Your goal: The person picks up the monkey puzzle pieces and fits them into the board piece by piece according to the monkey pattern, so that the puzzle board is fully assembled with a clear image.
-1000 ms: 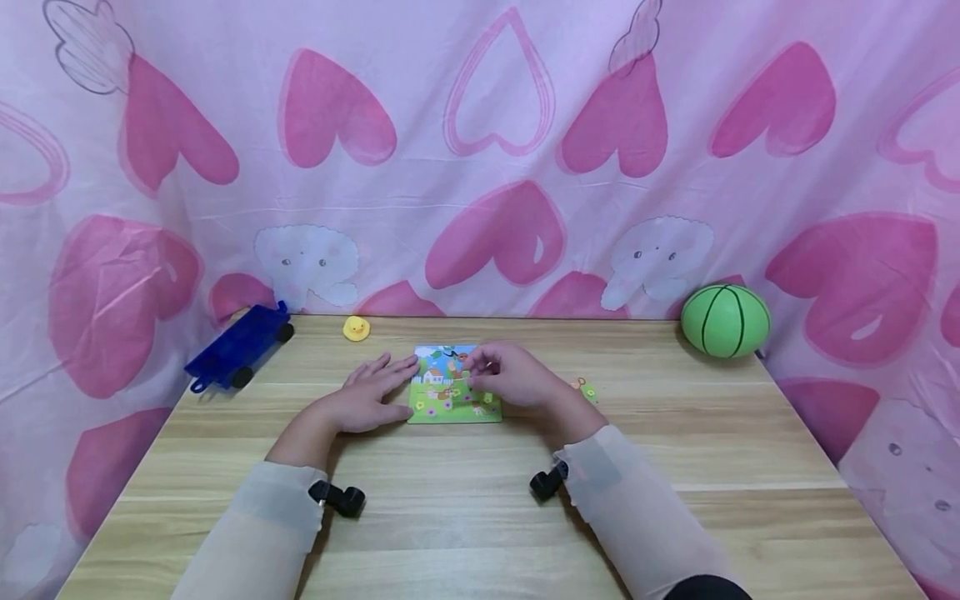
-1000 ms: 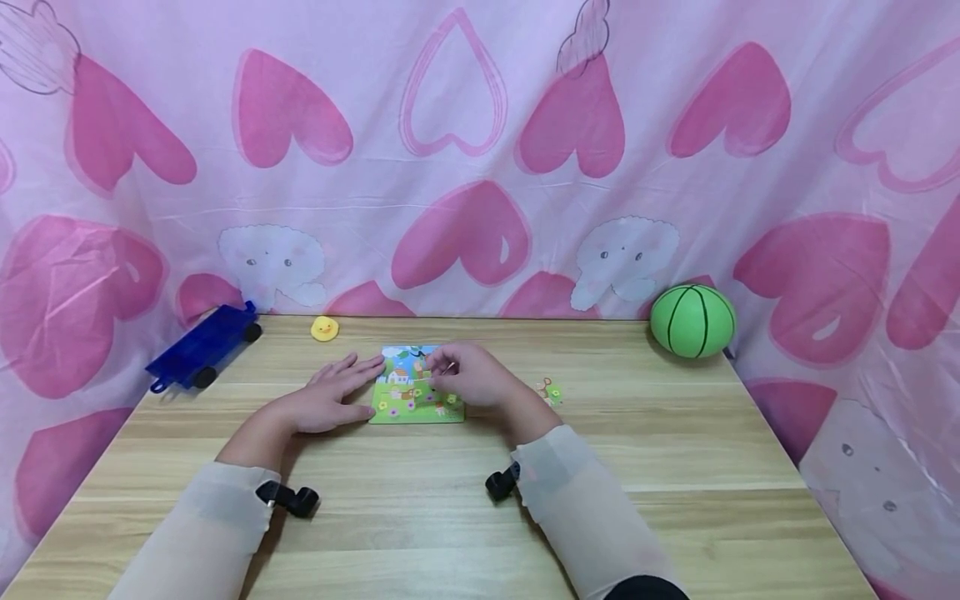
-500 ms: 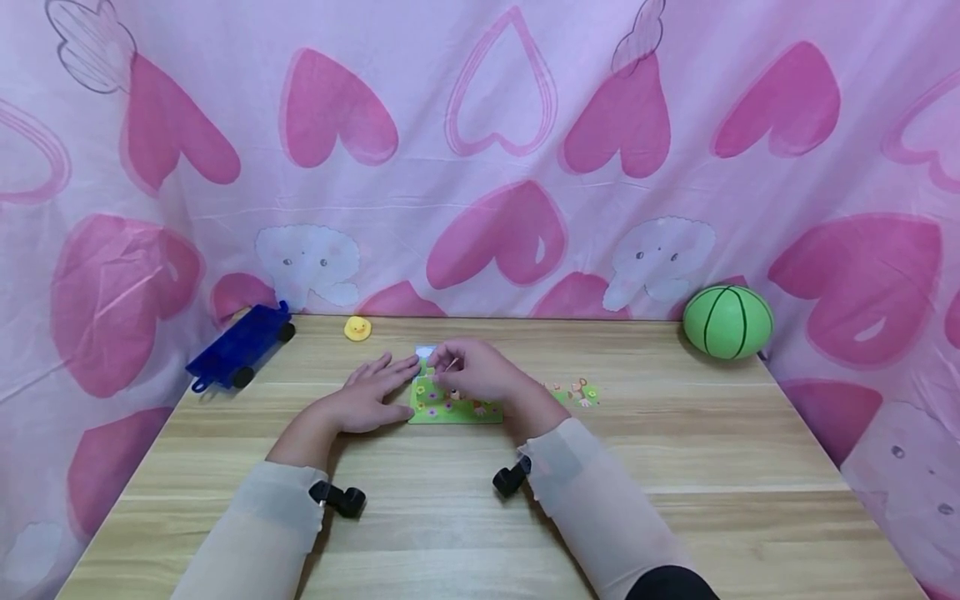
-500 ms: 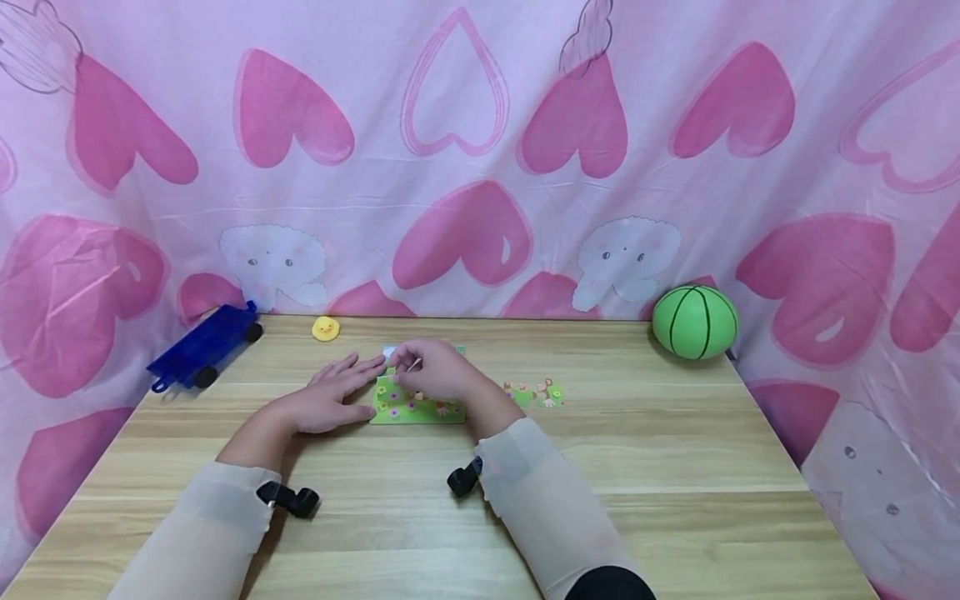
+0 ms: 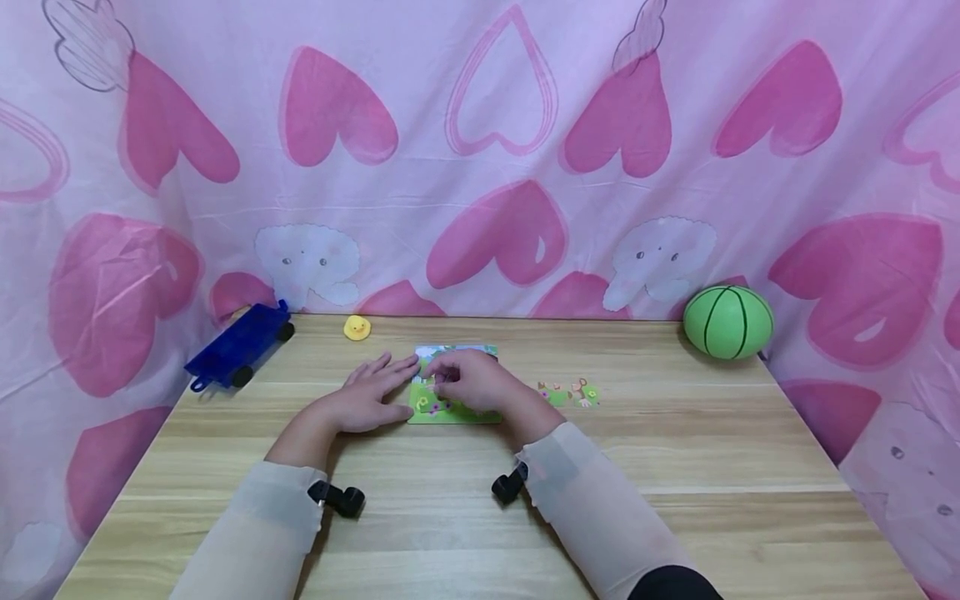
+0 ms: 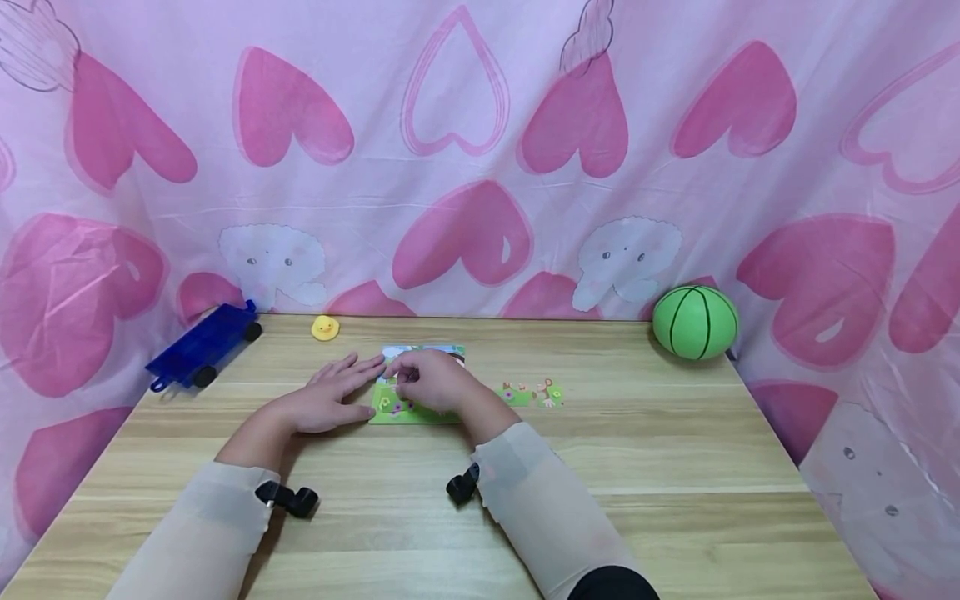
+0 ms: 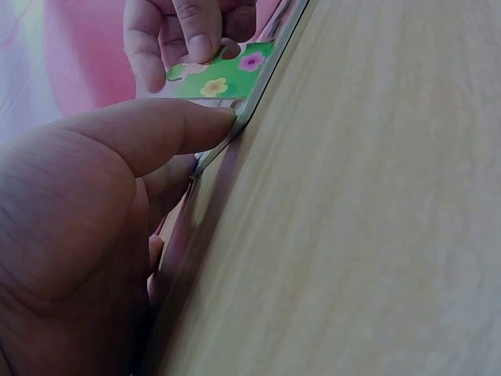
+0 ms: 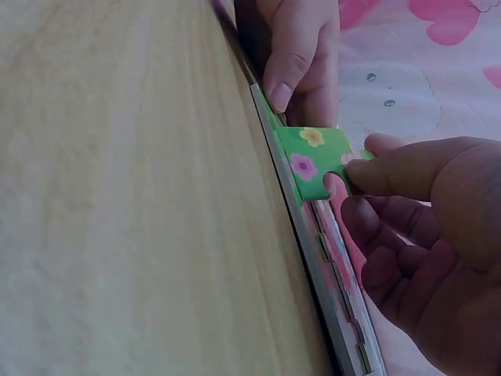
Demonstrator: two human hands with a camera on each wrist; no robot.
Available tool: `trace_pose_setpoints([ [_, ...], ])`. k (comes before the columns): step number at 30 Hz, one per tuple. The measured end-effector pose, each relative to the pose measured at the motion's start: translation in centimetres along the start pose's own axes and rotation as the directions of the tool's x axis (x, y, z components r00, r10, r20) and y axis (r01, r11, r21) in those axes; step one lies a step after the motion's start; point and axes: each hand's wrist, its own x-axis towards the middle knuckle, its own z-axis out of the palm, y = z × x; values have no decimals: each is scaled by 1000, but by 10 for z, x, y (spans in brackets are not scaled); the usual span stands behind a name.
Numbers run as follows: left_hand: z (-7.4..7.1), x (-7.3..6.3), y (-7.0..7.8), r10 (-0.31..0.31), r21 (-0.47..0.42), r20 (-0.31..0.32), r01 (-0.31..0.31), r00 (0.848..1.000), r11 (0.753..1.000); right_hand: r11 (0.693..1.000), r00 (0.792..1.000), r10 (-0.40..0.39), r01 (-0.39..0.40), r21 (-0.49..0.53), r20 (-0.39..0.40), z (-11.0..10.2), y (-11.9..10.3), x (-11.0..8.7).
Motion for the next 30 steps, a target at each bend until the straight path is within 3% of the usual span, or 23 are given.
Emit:
trace_pose_setpoints([
  [5, 0, -1, 0, 8, -6, -3, -8, 1000, 1000, 988, 999, -50, 51, -144, 12, 3, -1, 3],
  [23, -1, -2, 2, -11, -18, 4, 11, 1000, 1000, 937, 981, -117, 162, -309, 157, 2, -3, -4],
  [30, -1, -2, 3, -5, -13, 1, 5, 1000, 1000, 935, 976, -136, 183, -303, 171, 3, -4, -6],
])
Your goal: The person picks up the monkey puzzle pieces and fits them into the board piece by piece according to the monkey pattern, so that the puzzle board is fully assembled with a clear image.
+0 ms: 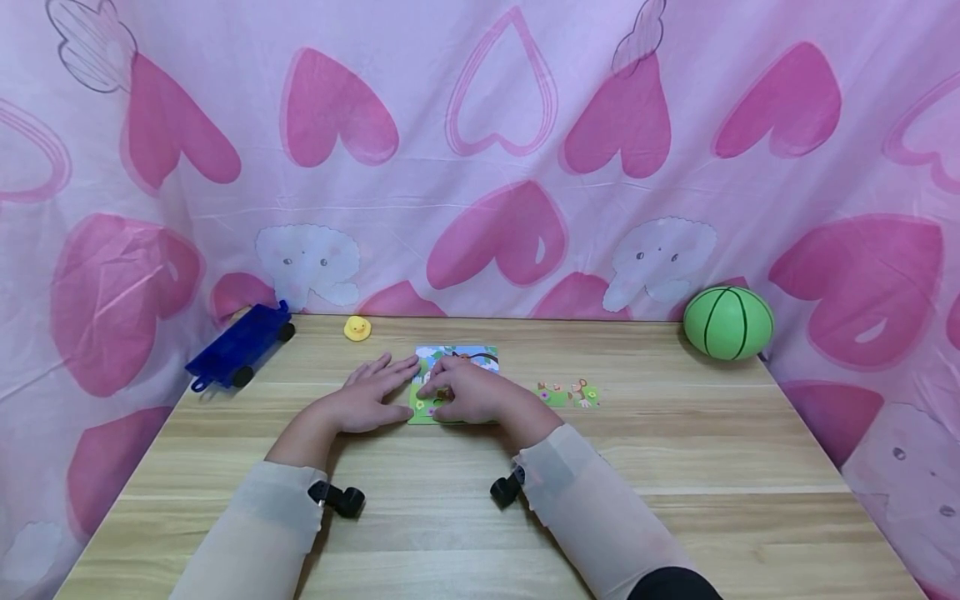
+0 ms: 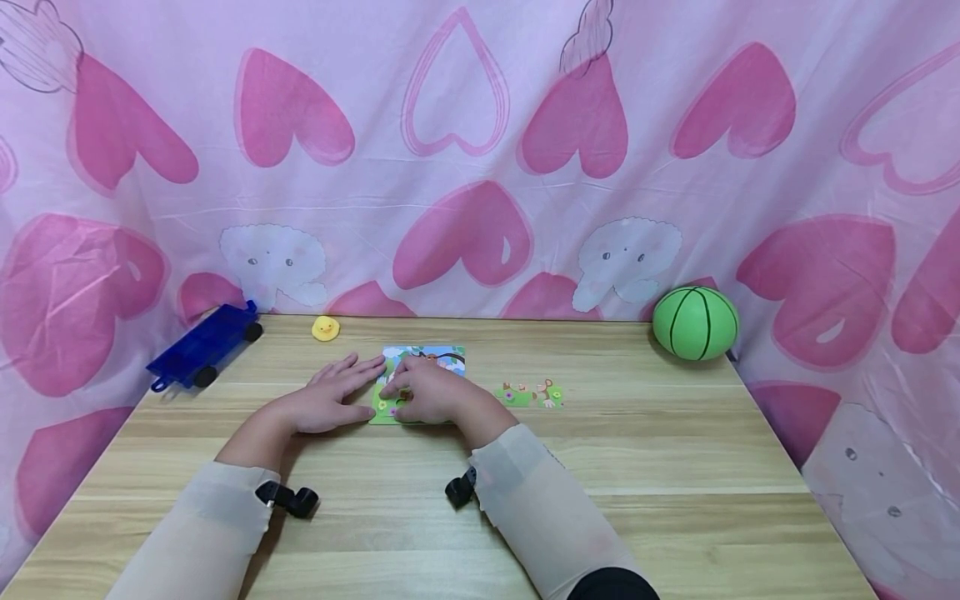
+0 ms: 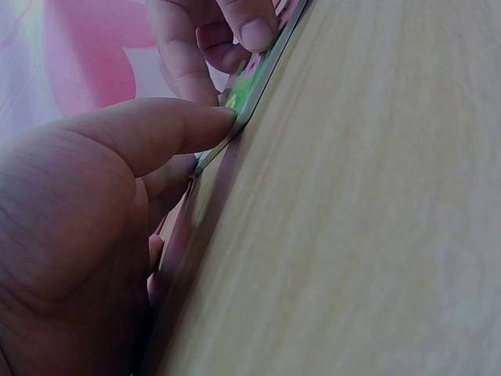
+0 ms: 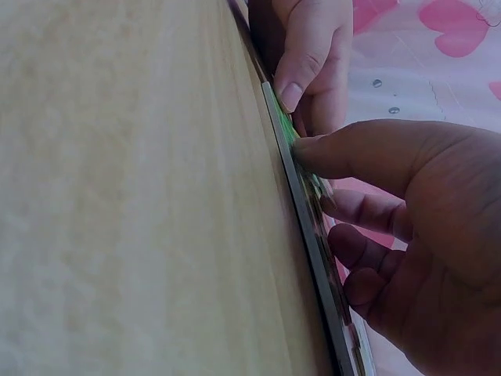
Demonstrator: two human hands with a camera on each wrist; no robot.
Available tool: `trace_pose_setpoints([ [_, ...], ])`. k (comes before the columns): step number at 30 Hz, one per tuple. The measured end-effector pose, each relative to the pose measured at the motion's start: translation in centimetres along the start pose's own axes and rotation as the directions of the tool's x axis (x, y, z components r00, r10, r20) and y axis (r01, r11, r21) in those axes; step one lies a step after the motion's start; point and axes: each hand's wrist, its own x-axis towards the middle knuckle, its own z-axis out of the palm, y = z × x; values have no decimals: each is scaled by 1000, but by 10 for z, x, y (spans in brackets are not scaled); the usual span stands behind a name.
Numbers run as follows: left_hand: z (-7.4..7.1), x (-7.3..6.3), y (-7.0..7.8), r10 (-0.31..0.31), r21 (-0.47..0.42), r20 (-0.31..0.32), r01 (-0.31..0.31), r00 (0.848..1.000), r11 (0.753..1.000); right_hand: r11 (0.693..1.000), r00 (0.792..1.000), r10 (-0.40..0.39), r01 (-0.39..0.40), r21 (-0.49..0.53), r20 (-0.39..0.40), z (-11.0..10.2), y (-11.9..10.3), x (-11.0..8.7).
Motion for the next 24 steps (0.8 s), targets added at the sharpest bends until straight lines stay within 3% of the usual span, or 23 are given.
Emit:
trace_pose_setpoints([
  [24, 1, 0, -1, -4, 11, -3, 4, 1000, 1000, 1000, 998, -21, 21, 3, 56, -1, 6, -1],
])
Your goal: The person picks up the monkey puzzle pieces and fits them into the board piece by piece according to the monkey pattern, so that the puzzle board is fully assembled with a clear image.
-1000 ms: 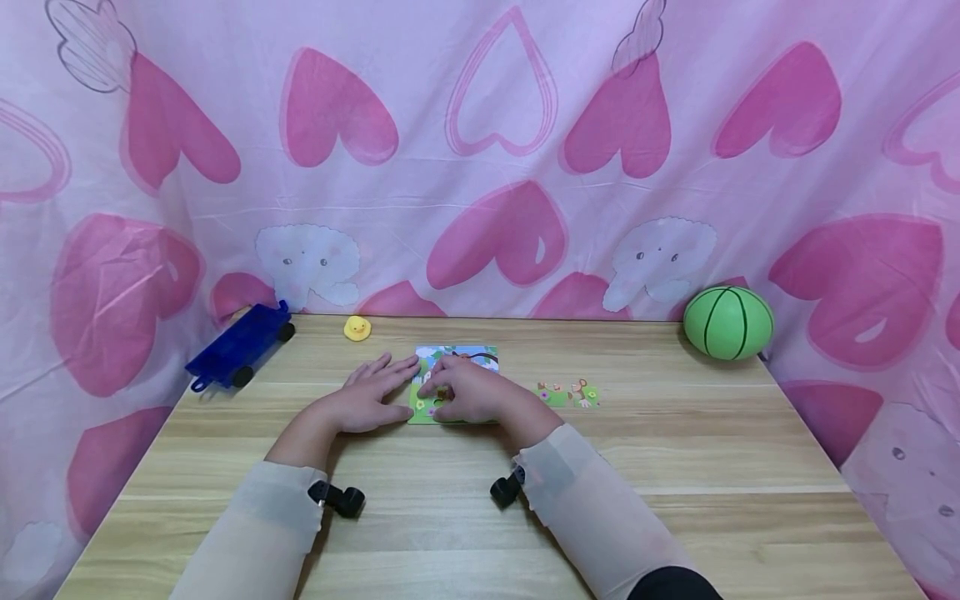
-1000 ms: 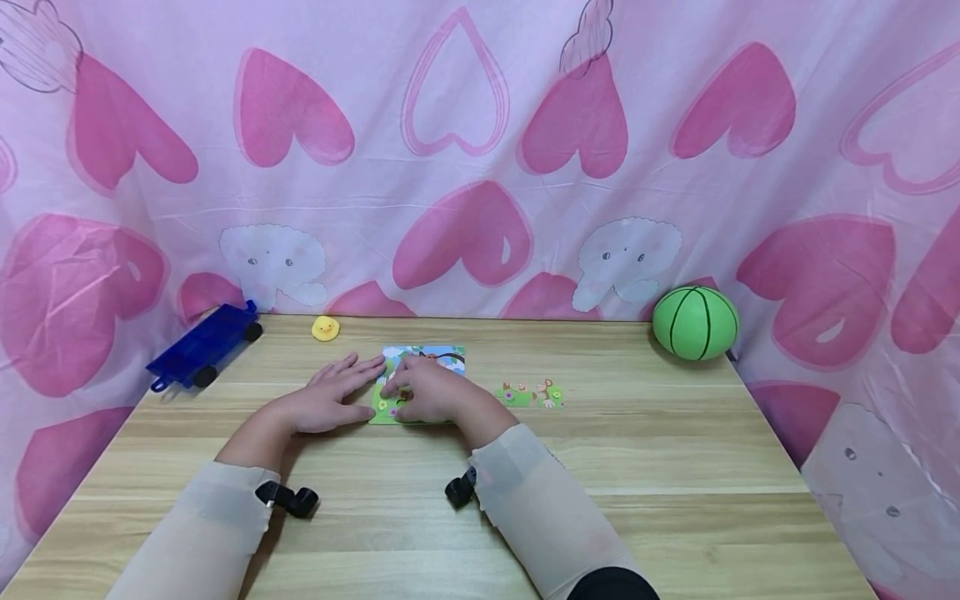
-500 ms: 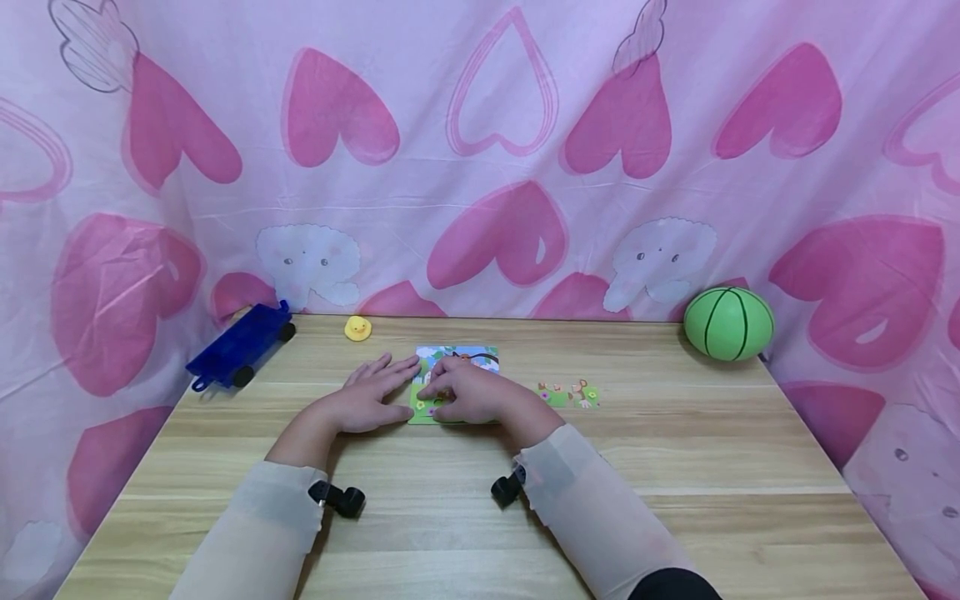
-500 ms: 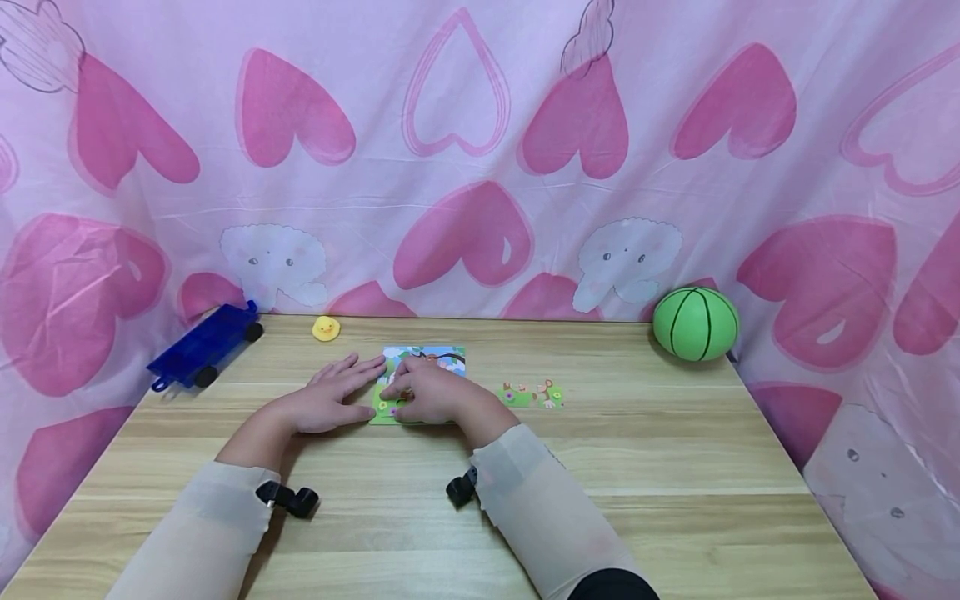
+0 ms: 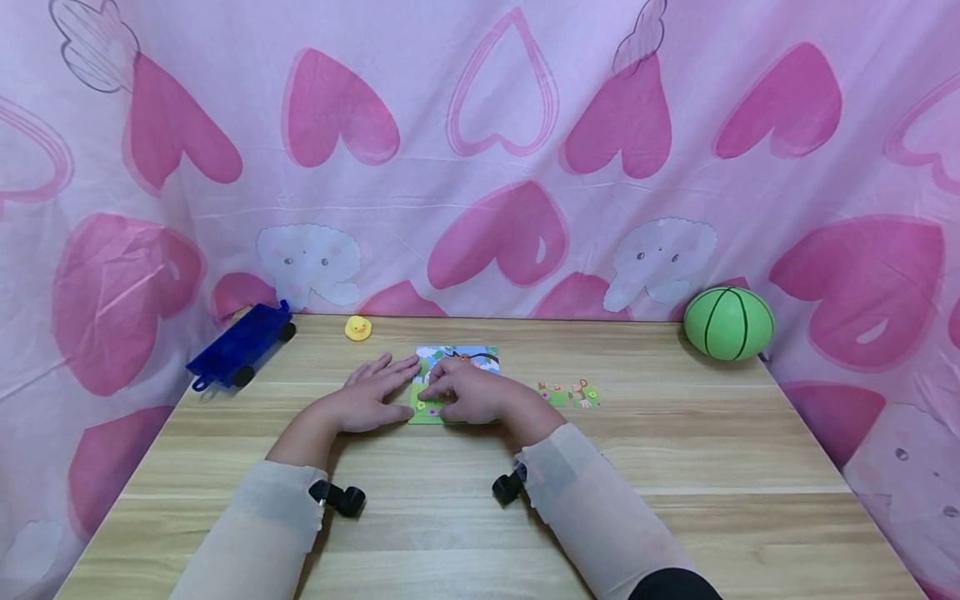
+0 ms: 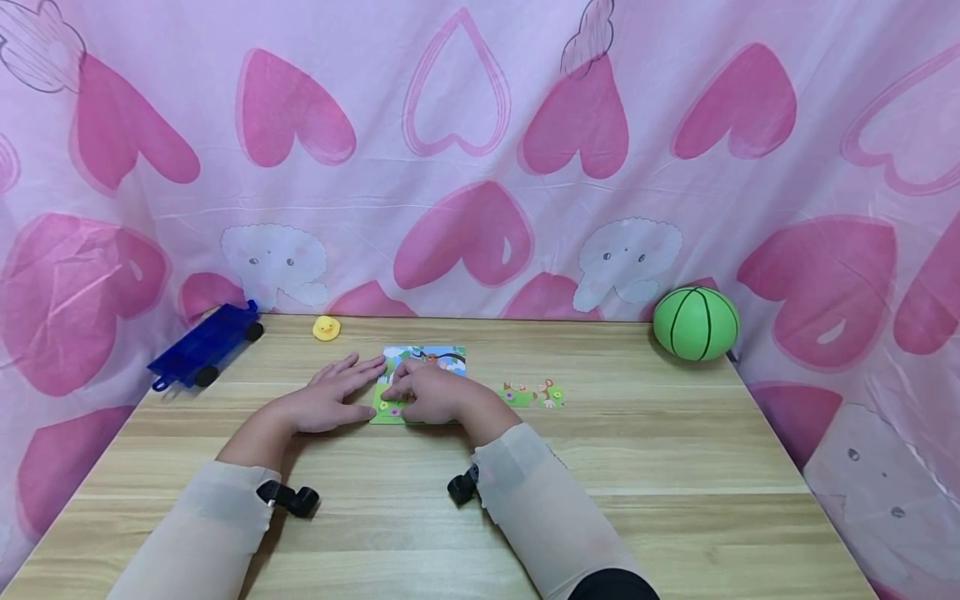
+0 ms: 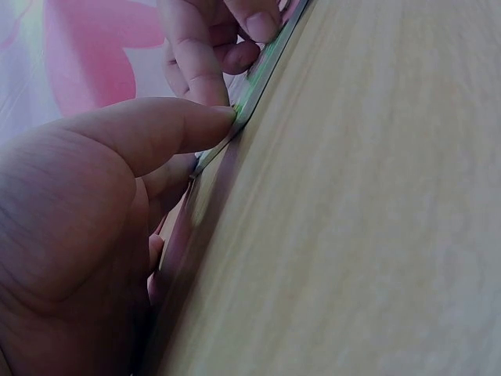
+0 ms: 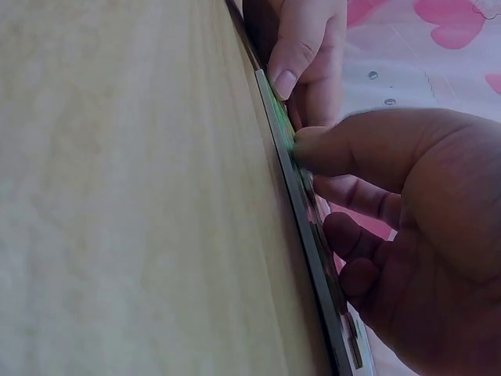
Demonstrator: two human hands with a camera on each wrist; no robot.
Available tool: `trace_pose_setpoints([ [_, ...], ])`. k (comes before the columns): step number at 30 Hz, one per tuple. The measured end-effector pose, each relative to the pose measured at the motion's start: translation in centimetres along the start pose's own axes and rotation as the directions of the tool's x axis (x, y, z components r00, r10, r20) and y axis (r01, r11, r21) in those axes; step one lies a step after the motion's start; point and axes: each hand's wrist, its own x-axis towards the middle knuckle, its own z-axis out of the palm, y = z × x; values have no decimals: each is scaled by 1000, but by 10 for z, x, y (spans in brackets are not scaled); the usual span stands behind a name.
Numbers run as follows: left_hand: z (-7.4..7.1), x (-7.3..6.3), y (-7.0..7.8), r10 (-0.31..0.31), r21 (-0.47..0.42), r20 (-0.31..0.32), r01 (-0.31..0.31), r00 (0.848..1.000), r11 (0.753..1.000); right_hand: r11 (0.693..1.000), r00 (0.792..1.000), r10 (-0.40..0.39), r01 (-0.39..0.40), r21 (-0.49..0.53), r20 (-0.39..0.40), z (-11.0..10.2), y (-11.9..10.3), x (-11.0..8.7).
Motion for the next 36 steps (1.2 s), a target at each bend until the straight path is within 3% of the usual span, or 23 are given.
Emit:
trace_pose_setpoints([
  [17, -1, 0, 1, -2, 2, 2, 2, 1000, 1000, 1000, 1000, -7, 7, -8, 9, -6, -1, 0],
  [22, -1, 0, 1, -6, 9, 0, 6, 1000, 1000, 984, 996, 72, -61, 169, -61, -23, 0, -13],
  [25, 0, 0, 1, -9, 8, -1, 9, 1000, 1000, 953, 979, 155, -112, 280, -135, -37, 4, -27],
  [29, 1, 0, 1, -5, 7, 0, 5, 1000, 1000, 936, 941, 267, -202, 287, -208, -48, 22, -49],
  [36, 1, 1, 0, -12, 9, 5, 11, 1000, 1000, 890, 881, 419, -350, 292, -220, -56, 63, -94],
])
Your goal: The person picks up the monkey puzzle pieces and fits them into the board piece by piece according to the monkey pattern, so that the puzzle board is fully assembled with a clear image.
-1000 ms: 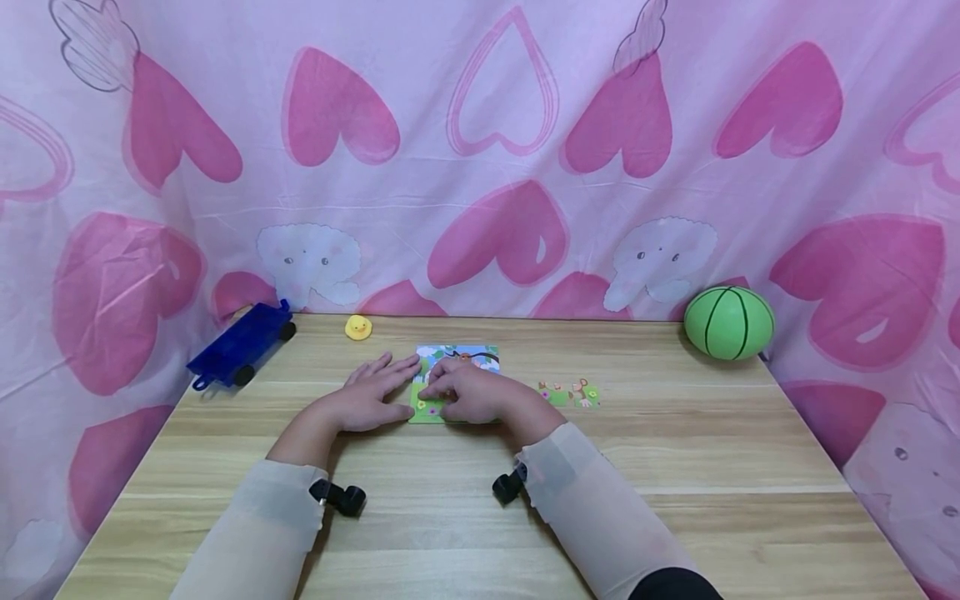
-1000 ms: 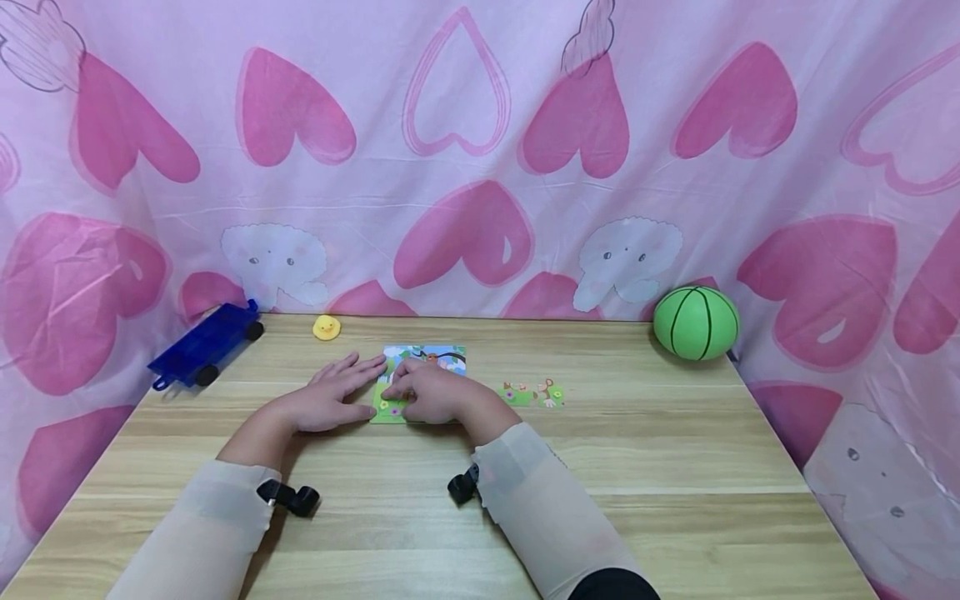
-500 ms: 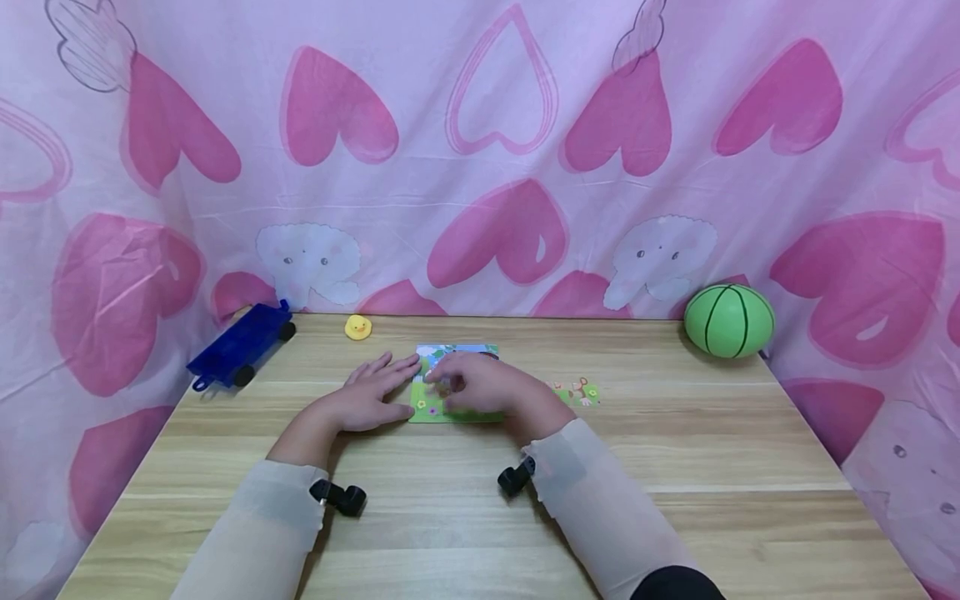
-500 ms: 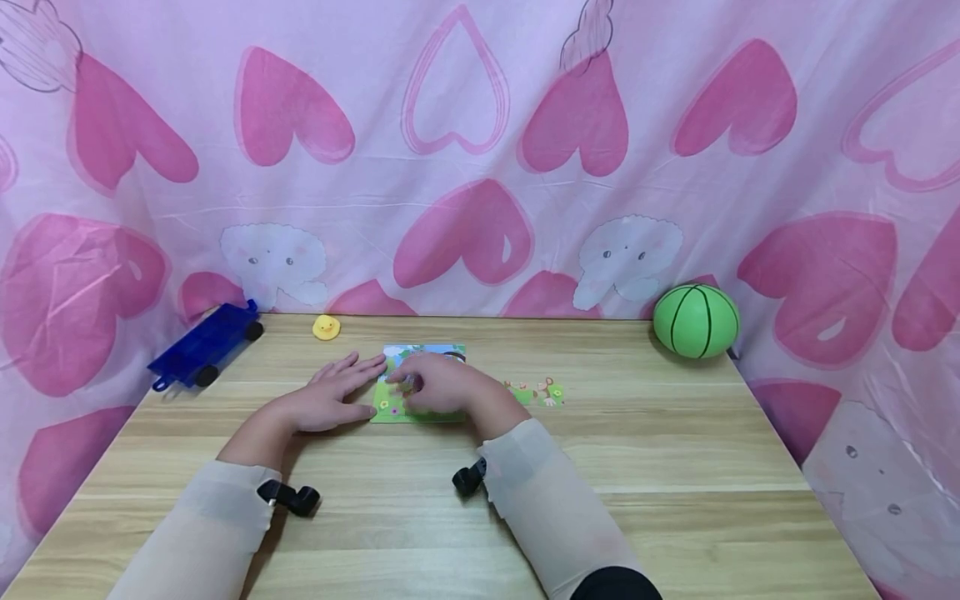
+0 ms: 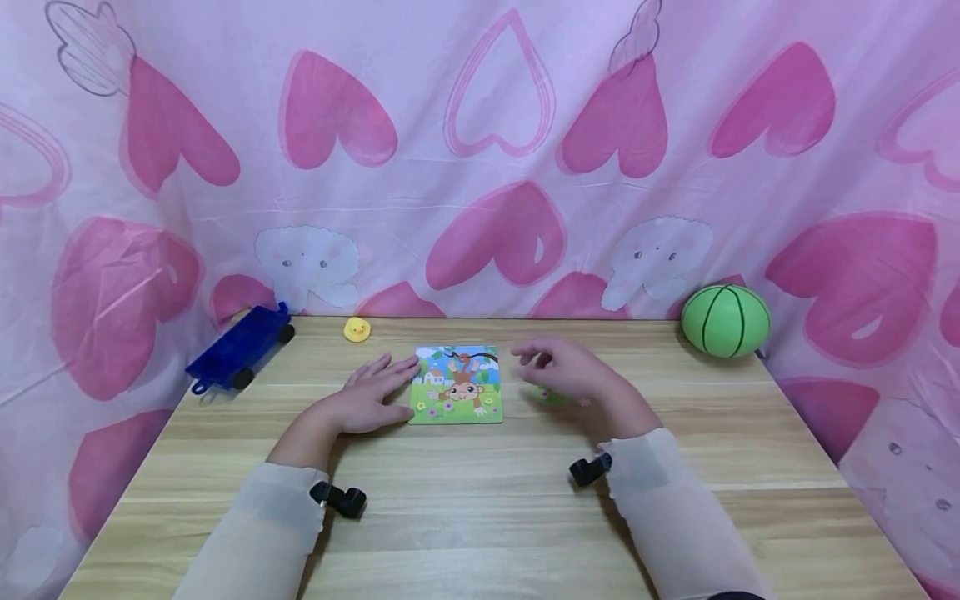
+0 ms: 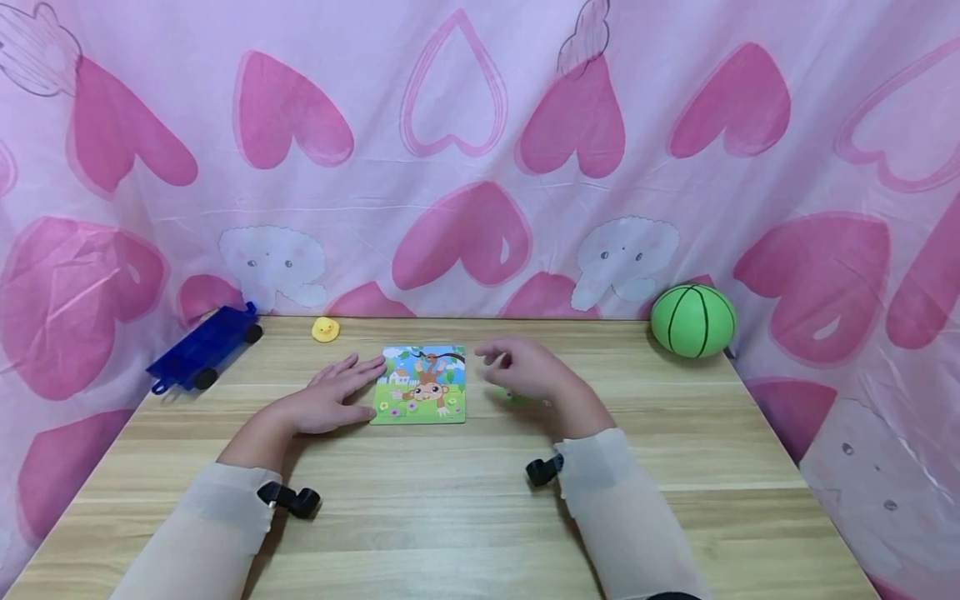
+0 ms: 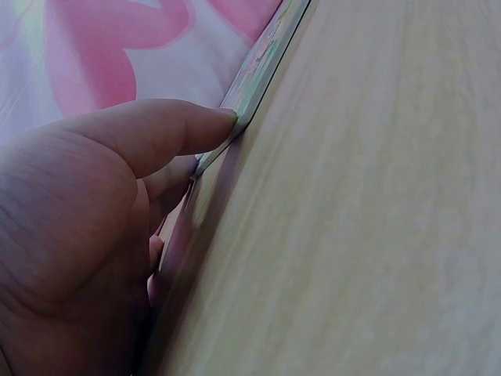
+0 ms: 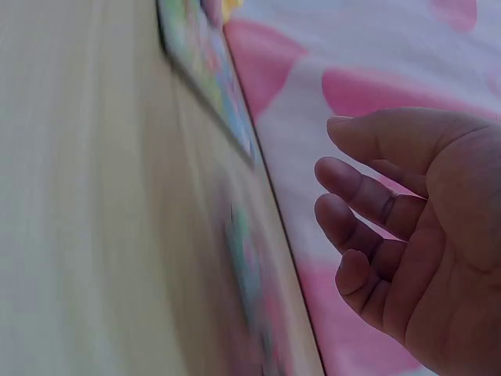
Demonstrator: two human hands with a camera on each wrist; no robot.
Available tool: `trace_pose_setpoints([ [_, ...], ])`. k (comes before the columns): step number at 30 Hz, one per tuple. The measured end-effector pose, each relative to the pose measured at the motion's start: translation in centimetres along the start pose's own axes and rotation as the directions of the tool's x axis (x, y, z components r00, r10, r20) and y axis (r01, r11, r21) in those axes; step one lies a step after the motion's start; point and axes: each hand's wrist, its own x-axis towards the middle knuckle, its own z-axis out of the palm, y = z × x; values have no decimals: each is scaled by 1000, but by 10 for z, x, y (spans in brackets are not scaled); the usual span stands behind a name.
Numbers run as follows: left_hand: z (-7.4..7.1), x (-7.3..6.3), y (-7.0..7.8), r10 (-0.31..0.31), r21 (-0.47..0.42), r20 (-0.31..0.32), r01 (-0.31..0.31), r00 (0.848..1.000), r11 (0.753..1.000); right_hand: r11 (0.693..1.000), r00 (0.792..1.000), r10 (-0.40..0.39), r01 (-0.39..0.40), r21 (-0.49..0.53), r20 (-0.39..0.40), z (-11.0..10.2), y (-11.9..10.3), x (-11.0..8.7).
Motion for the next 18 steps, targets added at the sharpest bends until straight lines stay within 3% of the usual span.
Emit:
trace_pose_setpoints([
  [4, 0, 0, 0, 3, 0, -4, -3, 1000, 1000, 998, 999, 50, -50, 25, 0, -12, 20, -9],
  [8, 1, 0, -1, 10, -2, -9, -10, 1000, 1000, 998, 999, 34, -35, 53, 9, -17, 34, -15],
  [18, 1, -1, 2, 5, -6, -11, -6, 1000, 1000, 998, 996, 46, -48, 35, 70, -11, 51, -16],
])
